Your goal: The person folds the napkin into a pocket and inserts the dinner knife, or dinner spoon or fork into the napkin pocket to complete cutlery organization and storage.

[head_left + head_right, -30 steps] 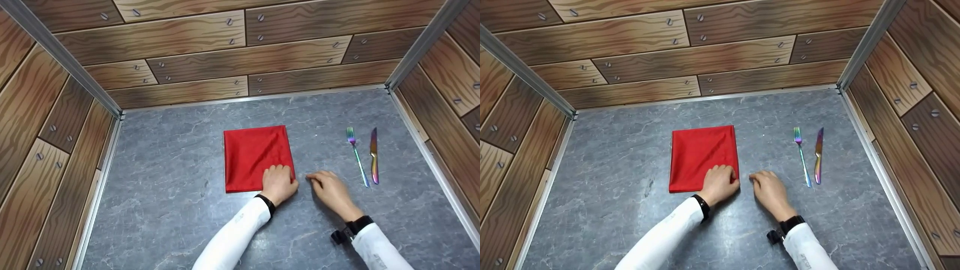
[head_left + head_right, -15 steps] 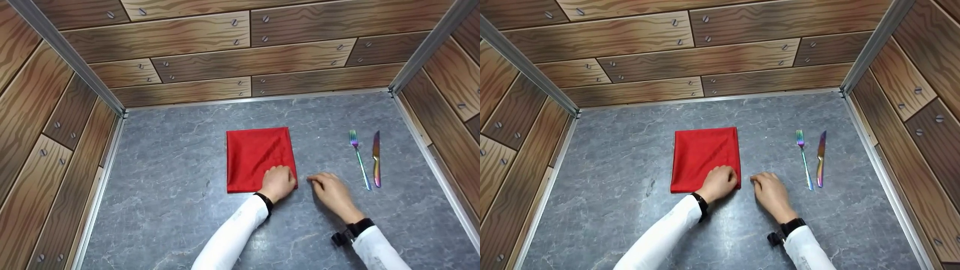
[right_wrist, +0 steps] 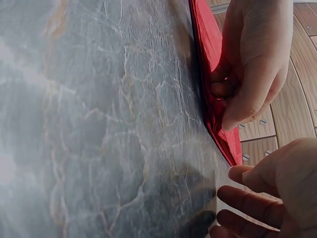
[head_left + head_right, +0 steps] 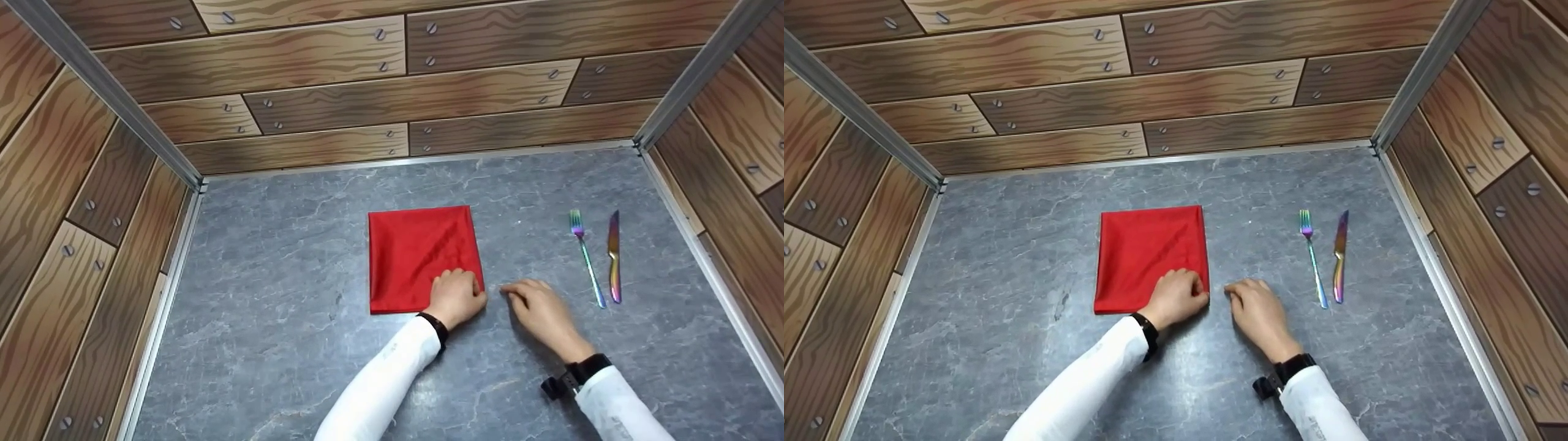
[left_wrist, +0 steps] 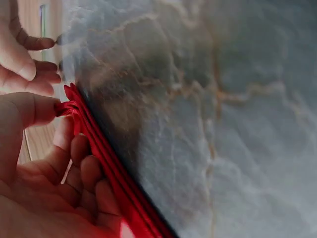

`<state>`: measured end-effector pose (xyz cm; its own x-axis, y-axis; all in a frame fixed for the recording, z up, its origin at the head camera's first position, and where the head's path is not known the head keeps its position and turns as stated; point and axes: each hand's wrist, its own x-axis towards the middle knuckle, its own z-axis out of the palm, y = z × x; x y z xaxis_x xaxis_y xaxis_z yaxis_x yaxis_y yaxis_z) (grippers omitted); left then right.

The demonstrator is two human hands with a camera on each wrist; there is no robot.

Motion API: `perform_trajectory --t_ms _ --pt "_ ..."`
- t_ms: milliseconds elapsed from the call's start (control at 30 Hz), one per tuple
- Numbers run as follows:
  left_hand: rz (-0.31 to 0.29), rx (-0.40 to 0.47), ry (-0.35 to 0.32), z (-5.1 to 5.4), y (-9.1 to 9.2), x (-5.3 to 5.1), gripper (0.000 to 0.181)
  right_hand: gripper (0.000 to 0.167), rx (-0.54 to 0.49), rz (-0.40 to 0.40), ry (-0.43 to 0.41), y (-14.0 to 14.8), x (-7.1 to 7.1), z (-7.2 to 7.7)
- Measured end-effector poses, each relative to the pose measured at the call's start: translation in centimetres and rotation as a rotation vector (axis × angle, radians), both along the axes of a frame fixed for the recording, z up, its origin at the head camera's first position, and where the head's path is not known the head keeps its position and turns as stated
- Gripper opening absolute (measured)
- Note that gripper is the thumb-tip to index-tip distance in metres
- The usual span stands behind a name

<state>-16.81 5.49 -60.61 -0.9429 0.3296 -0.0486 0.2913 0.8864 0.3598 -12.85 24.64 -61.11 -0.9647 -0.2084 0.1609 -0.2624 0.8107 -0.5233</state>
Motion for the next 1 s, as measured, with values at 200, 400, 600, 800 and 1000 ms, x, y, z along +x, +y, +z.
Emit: perform_trajectory --t_ms 200,400,600,800,1000 --pt "0.045 0.299 -0.168 0.6 -1.3 -0.7 0.016 0.022 0.071 0.007 0.008 -0.4 -0.1 0.2" --pt "0.121 0.533 -0.212 0.8 -3.0 -1.4 0.008 0.026 0.082 0.05 0.062 -1.2 -0.1 0.4" --pt "0.141 0.651 -0.107 1.2 -4.7 -2.4 0.011 0.036 0.1 0.186 0.094 -2.6 0.1 0.1" --pt "0.147 0.722 -0.094 2.6 -7.2 -3.4 0.031 0.051 0.189 0.318 0.054 -4.1 1.0 -0.4" --pt "0.126 0.67 0.017 3.2 -10.7 -5.8 0.041 0.055 0.26 0.393 0.043 -4.9 1.7 -1.1"
